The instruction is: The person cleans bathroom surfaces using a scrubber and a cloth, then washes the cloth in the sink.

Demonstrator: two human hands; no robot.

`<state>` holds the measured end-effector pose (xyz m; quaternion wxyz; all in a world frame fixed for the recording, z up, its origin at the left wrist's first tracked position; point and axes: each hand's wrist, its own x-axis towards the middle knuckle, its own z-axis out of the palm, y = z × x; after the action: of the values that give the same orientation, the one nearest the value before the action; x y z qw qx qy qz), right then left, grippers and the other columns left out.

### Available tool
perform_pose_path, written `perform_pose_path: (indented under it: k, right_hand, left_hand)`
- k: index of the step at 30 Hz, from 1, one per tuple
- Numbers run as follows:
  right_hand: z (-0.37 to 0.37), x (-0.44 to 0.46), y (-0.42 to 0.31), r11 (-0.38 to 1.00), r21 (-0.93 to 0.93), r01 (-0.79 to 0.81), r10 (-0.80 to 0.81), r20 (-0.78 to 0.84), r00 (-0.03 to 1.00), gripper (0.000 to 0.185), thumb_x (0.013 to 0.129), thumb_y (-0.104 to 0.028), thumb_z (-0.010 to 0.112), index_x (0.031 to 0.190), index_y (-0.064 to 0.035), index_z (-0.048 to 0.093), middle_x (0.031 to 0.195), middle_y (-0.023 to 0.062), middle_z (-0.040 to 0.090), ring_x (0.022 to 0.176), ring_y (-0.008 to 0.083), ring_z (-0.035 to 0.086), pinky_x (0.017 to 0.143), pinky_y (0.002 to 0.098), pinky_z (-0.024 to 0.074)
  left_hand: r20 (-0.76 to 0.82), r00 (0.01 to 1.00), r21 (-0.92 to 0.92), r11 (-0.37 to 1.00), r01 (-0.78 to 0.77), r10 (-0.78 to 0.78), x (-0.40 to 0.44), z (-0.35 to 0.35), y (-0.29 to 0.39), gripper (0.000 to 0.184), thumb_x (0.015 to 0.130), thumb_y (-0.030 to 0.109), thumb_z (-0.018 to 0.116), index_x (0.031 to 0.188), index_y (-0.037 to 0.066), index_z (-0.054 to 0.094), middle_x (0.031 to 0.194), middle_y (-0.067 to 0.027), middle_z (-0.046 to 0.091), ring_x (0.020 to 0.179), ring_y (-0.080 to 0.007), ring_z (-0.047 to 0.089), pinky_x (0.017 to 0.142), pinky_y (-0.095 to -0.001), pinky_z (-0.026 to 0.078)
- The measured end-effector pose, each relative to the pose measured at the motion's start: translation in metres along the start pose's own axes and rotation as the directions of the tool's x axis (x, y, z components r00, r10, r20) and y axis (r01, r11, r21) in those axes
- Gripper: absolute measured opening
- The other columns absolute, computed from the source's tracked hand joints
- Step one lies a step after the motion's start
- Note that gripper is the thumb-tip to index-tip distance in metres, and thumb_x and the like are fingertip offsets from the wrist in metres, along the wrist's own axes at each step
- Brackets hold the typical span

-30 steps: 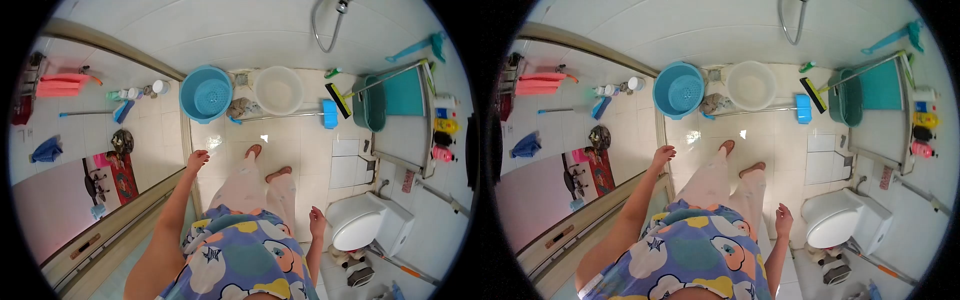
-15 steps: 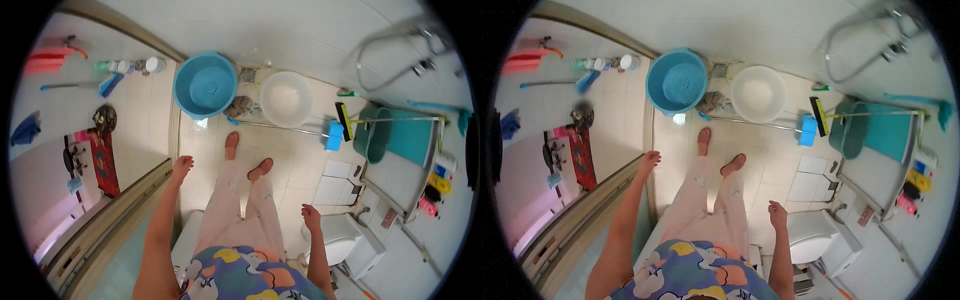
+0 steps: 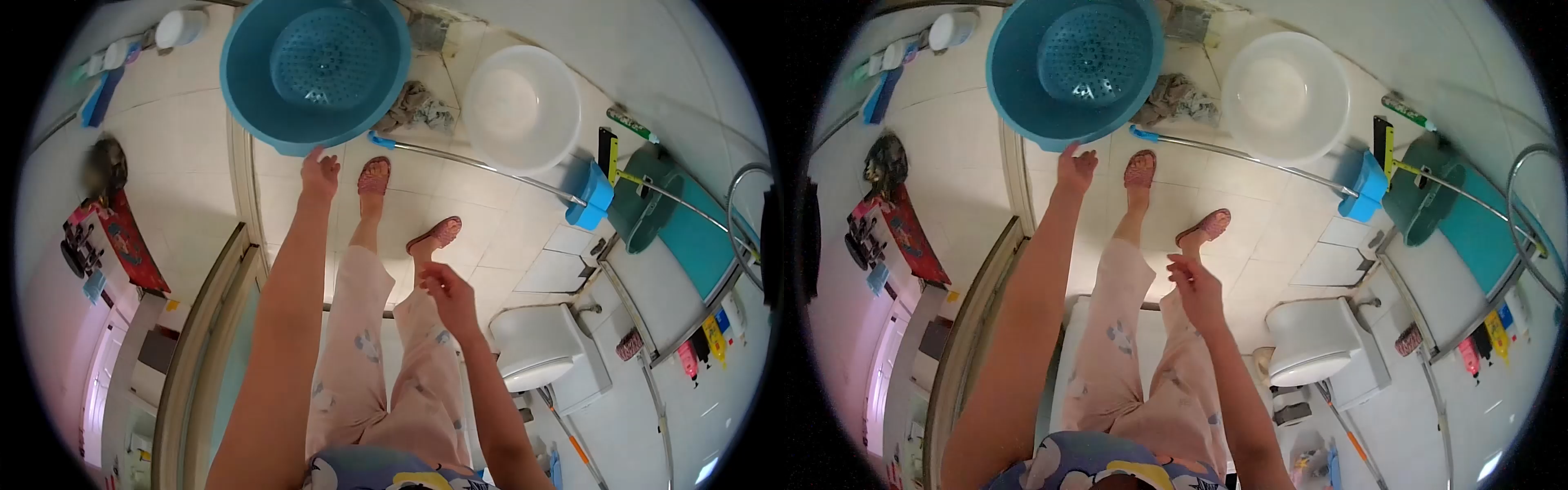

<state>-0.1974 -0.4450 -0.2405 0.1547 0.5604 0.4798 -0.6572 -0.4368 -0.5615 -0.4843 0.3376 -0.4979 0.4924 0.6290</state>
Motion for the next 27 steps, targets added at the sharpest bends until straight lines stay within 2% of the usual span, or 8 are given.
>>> perform_pose_path:
  k: [3,4,9,13,17,21,24,27]
  right_hand:
    - [0.010,0.000,0.010,0.999,0.022,-0.045,0.044,0.012,0.999,0.023,0.088,-0.006,0.051,0.110,-0.0029,0.058,0.090,0.0073,0.065,0.078,0.0121,0.061,0.071,0.0241,0.0486]
    - [0.010,-0.001,0.011,0.998,0.034,-0.057,0.057,0.015,0.998,0.023,0.088,-0.007,0.050,0.110,-0.0029,0.058,0.089,0.0074,0.065,0.078,0.0121,0.061,0.071,0.0241,0.0485]
    - [-0.010,-0.009,-0.002,0.996,0.026,-0.087,0.088,-0.034,0.996,0.023,0.088,-0.006,0.050,0.109,-0.0030,0.058,0.089,0.0080,0.065,0.078,0.0129,0.062,0.071,0.0250,0.0488]
    - [-0.019,-0.010,0.006,0.994,0.110,-0.015,0.021,-0.059,0.998,0.021,0.088,-0.004,0.050,0.107,-0.0034,0.058,0.089,0.0083,0.065,0.079,0.0136,0.063,0.071,0.0259,0.0495]
    - [-0.016,-0.009,0.027,0.981,0.175,0.080,-0.072,-0.055,0.996,0.023,0.085,-0.004,0.053,0.108,-0.0049,0.058,0.086,0.0078,0.064,0.076,0.0135,0.062,0.071,0.0261,0.0506]
    - [-0.030,-0.019,0.035,0.972,0.176,0.154,-0.159,0.012,0.987,0.034,0.086,-0.018,0.058,0.114,-0.0012,0.052,0.097,0.0104,0.062,0.086,0.0145,0.059,0.077,0.0263,0.0476]
    - [-0.060,-0.042,0.050,0.945,0.327,0.024,-0.013,-0.035,0.999,0.053,0.084,-0.030,0.061,0.121,0.0030,0.044,0.109,0.0125,0.057,0.090,0.0166,0.058,0.078,0.0273,0.0472]
    - [-0.120,-0.072,0.072,0.735,0.675,-0.061,0.101,-0.021,0.995,0.064,0.083,-0.036,0.062,0.125,0.0046,0.037,0.116,0.0134,0.053,0.094,0.0198,0.057,0.079,0.0292,0.0476]
  left_hand:
    - [0.111,0.994,-0.329,0.944,0.028,0.009,0.018,0.008,0.007,0.051,0.079,0.016,0.063,0.120,0.001,0.036,0.117,-0.0179,0.039,0.105,-0.0294,0.044,0.083,-0.0400,0.043]
    - [0.051,0.994,-0.336,0.936,0.108,-0.097,0.019,0.005,0.011,0.039,0.079,0.021,0.063,0.112,0.008,0.046,0.104,-0.0101,0.049,0.092,-0.0218,0.049,0.085,-0.0422,0.042]
    - [-0.074,0.981,0.038,0.983,0.181,-0.178,-0.020,0.017,0.052,0.021,0.075,0.023,0.066,0.075,0.012,0.049,0.055,-0.0006,0.039,0.052,-0.0127,0.040,0.075,-0.0382,0.045]
    - [-0.074,0.982,0.233,0.955,0.185,-0.172,-0.031,0.004,0.090,0.020,0.073,0.020,0.066,0.067,0.012,0.049,0.051,-0.0014,0.039,0.051,-0.0135,0.042,0.059,-0.0326,0.043]
    - [-0.084,0.996,0.333,0.943,0.016,0.012,-0.100,-0.030,0.070,0.014,0.075,0.017,0.065,0.071,0.016,0.051,0.053,0.0055,0.041,0.047,-0.0088,0.038,0.055,-0.0274,0.039]
    - [0.005,0.985,0.385,0.908,-0.163,0.175,-0.198,-0.048,-0.002,0.032,0.073,0.004,0.062,0.103,0.007,0.053,0.098,-0.0021,0.053,0.084,-0.0153,0.051,0.076,-0.0296,0.043]
    - [0.203,0.965,0.463,0.852,-0.245,0.167,-0.258,-0.046,-0.072,0.038,0.076,0.004,0.059,0.112,-0.001,0.049,0.109,-0.0062,0.051,0.100,-0.0209,0.048,0.088,-0.0342,0.039]
    - [0.251,0.962,0.601,0.763,-0.238,0.103,-0.320,-0.014,-0.148,0.039,0.075,0.004,0.059,0.112,-0.004,0.048,0.109,-0.0080,0.051,0.097,-0.0233,0.051,0.085,-0.0350,0.042]
